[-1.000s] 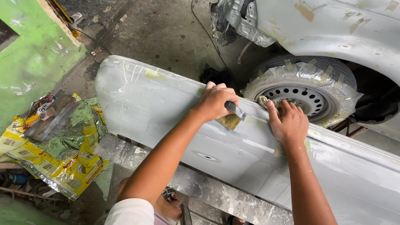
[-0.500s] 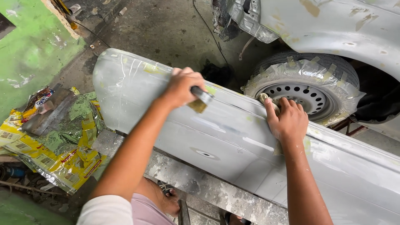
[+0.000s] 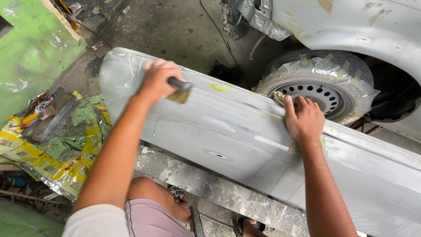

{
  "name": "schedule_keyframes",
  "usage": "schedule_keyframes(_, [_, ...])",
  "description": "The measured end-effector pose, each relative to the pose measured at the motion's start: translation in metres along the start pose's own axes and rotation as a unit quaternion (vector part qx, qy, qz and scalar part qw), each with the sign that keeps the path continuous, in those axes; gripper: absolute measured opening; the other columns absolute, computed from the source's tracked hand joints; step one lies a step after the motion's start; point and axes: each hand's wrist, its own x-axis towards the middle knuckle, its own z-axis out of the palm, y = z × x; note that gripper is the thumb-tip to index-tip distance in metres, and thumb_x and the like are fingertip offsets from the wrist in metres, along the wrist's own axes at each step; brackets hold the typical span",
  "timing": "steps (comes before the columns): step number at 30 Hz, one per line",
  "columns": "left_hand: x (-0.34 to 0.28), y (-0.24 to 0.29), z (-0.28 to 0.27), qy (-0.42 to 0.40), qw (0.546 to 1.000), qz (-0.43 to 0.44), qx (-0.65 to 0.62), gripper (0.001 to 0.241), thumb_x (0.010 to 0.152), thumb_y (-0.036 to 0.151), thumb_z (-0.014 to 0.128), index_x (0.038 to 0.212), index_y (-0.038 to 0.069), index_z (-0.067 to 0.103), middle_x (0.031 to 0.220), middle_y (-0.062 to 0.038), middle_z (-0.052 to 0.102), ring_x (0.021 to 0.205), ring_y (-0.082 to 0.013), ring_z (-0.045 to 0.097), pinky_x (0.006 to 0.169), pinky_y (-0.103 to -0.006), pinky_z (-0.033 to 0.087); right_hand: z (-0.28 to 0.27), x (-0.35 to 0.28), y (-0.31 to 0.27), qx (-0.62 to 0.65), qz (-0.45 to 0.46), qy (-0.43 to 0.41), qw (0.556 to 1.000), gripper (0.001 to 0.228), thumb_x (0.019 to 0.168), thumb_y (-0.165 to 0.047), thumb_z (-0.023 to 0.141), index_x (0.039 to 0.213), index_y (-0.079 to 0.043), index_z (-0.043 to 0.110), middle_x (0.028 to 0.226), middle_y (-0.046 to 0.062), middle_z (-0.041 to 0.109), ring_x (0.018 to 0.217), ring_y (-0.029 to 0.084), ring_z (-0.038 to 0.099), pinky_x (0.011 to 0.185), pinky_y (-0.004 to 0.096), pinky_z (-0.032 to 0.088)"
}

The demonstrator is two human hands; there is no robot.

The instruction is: The person sands a white car bumper with a sanding block and wipes the surface with a cloth. The bumper is placed on a metal stand next to a vehicle.

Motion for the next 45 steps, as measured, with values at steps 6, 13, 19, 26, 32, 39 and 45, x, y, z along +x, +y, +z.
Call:
schedule_keyframes(6, [0.015, 0.025, 0.0, -0.016, 1.0, 0.008, -0.014, 0.019, 0.078, 0.023, 0.081, 0.087, 0.034, 0.069, 0.095, 0.013, 0.066, 0.104, -0.0166, 0.06, 0.095, -0.0412, 0.039, 0.0, 0.002, -0.008, -0.011, 0.01, 0.001, 1.0, 0.068, 0.113, -0.068, 0.028, 0.092, -0.017, 0.067, 0.093, 0.012, 0.07, 0.094, 0.028, 0.068, 0.083, 0.038, 0.051])
schedule_keyframes(13, [0.065, 0.197, 0.096, 0.022, 0.986, 0.146, -0.077, 0.018, 0.071, 0.026, 0.08, 0.08, 0.037, 0.068, 0.085, 0.017, 0.065, 0.095, -0.0131, 0.06, 0.091, -0.0421, 0.04, -0.001, 0.005, -0.004, -0.018, -0.001, 0.005, 1.0, 0.072, 0.114, -0.069, 0.025, 0.091, -0.014, 0.066, 0.091, 0.012, 0.068, 0.093, 0.032, 0.067, 0.081, 0.042, 0.05])
schedule_keyframes(19, [0.063, 0.204, 0.123, 0.049, 0.989, 0.105, -0.088, 0.023, 0.069, 0.027, 0.082, 0.081, 0.04, 0.067, 0.084, 0.018, 0.062, 0.093, -0.0108, 0.056, 0.095, -0.0432, 0.038, -0.003, 0.003, -0.007, 0.029, -0.013, -0.006, 0.999, 0.074, 0.116, -0.066, 0.025, 0.095, -0.009, 0.065, 0.094, 0.02, 0.068, 0.098, 0.042, 0.065, 0.085, 0.049, 0.049])
schedule_keyframes(26, [0.013, 0.029, 0.03, 0.01, 0.999, 0.045, -0.025, 0.02, 0.075, 0.03, 0.083, 0.088, 0.034, 0.067, 0.094, 0.01, 0.063, 0.101, -0.0203, 0.06, 0.092, -0.0438, 0.043, -0.003, 0.003, -0.001, 0.032, 0.014, -0.028, 0.999, 0.07, 0.114, -0.063, 0.023, 0.095, -0.01, 0.065, 0.096, 0.017, 0.069, 0.102, 0.039, 0.066, 0.088, 0.046, 0.049])
schedule_keyframes(32, [-0.005, -0.003, 0.021, 0.013, 1.0, -0.017, 0.006, 0.018, 0.08, 0.026, 0.081, 0.086, 0.033, 0.065, 0.093, 0.014, 0.063, 0.101, -0.0164, 0.061, 0.093, -0.0384, 0.041, -0.003, 0.005, -0.004, 0.043, 0.02, -0.017, 0.999, 0.07, 0.114, -0.064, 0.023, 0.093, -0.013, 0.066, 0.091, 0.015, 0.068, 0.097, 0.036, 0.067, 0.085, 0.044, 0.049])
schedule_keyframes(39, [0.03, 0.085, 0.029, -0.007, 0.997, 0.071, -0.034, 0.022, 0.073, 0.02, 0.08, 0.085, 0.033, 0.067, 0.087, 0.012, 0.065, 0.097, -0.0182, 0.063, 0.088, -0.0398, 0.043, -0.011, 0.003, -0.009, 0.062, 0.006, -0.007, 0.998, 0.07, 0.116, -0.06, 0.021, 0.093, -0.013, 0.067, 0.091, 0.015, 0.069, 0.096, 0.035, 0.067, 0.084, 0.043, 0.05])
schedule_keyframes(45, [0.06, 0.227, 0.091, 0.033, 0.984, 0.147, -0.099, 0.018, 0.073, 0.024, 0.078, 0.081, 0.035, 0.067, 0.081, 0.015, 0.063, 0.092, -0.0153, 0.06, 0.087, -0.0402, 0.042, -0.001, 0.005, -0.004, 0.05, 0.005, 0.007, 0.999, 0.07, 0.116, -0.061, 0.022, 0.089, -0.012, 0.064, 0.087, 0.015, 0.065, 0.093, 0.038, 0.065, 0.083, 0.047, 0.049])
